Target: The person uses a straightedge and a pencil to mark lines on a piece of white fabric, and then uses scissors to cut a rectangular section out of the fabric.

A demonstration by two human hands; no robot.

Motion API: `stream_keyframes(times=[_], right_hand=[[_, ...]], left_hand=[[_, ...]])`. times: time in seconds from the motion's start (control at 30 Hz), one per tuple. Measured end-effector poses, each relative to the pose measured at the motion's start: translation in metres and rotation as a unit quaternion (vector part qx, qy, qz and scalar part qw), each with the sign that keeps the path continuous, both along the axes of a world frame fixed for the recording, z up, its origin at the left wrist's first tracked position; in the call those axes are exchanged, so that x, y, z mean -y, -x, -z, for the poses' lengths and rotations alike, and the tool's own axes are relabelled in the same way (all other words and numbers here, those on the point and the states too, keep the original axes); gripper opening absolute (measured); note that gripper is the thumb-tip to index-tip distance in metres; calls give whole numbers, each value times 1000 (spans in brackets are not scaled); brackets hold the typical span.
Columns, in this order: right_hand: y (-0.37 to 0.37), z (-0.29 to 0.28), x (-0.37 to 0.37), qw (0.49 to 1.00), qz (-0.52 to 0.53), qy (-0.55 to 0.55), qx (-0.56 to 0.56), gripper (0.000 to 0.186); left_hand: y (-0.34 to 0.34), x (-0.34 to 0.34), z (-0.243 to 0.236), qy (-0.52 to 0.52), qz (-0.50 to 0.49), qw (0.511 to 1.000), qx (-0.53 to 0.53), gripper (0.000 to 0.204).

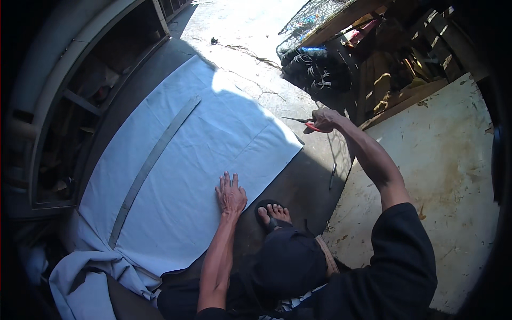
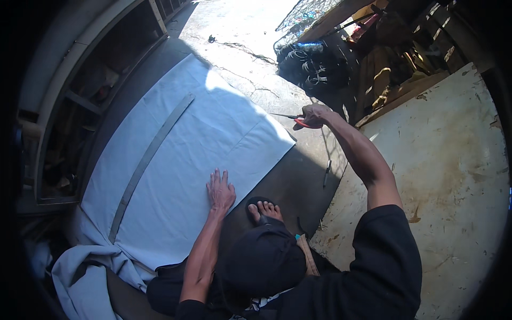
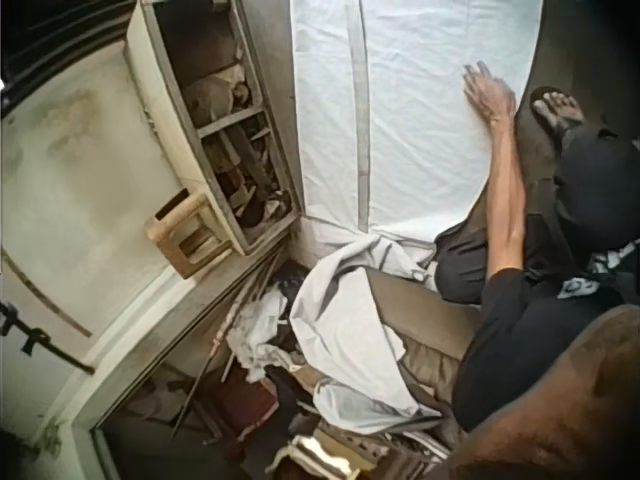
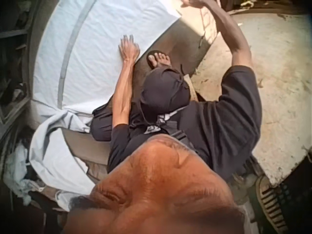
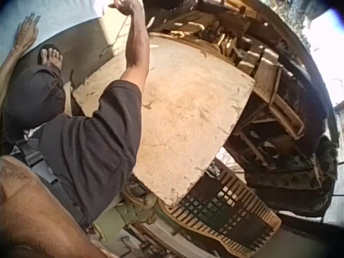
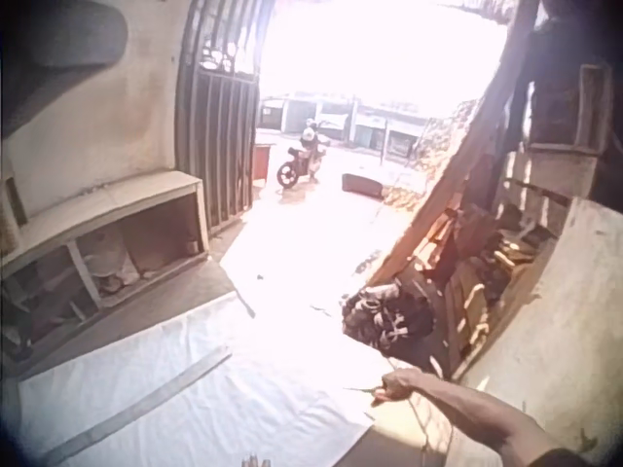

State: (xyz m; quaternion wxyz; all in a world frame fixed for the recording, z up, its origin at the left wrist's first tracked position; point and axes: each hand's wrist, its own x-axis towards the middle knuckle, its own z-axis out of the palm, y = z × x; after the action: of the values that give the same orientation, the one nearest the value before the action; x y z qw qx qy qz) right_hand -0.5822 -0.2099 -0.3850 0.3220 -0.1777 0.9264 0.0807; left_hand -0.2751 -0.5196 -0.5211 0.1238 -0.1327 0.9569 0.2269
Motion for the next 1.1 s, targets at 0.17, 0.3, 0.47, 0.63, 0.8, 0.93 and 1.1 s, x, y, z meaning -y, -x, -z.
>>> stream_keyframes(times=[0.17, 0.3, 0.47, 0.63, 0.8, 0.93, 1.1], right_hand=[[76, 30, -3, 995, -32, 1, 98, 87], [121, 71, -25, 982, -54, 45, 176, 76], [133, 58, 5, 961, -119, 74, 238, 77], [160, 66, 33, 953, -171, 35, 248, 69], [176, 67, 51, 948, -216, 10, 234, 71], [182, 59, 57, 938, -227, 26, 261, 76], [186, 63, 63, 942, -239, 48, 231, 80]], left_hand=[[37, -48, 1, -6, 78, 997, 18, 63], [90, -90, 9, -7, 167, 986, -5, 66], [151, -124, 15, 3, 191, 982, 4, 71], [153, -137, 38, 35, 190, 981, 6, 78], [154, -138, 38, 32, 203, 977, 60, 80], [153, -137, 36, 30, 202, 976, 73, 81], [155, -137, 35, 35, 206, 976, 68, 80]])
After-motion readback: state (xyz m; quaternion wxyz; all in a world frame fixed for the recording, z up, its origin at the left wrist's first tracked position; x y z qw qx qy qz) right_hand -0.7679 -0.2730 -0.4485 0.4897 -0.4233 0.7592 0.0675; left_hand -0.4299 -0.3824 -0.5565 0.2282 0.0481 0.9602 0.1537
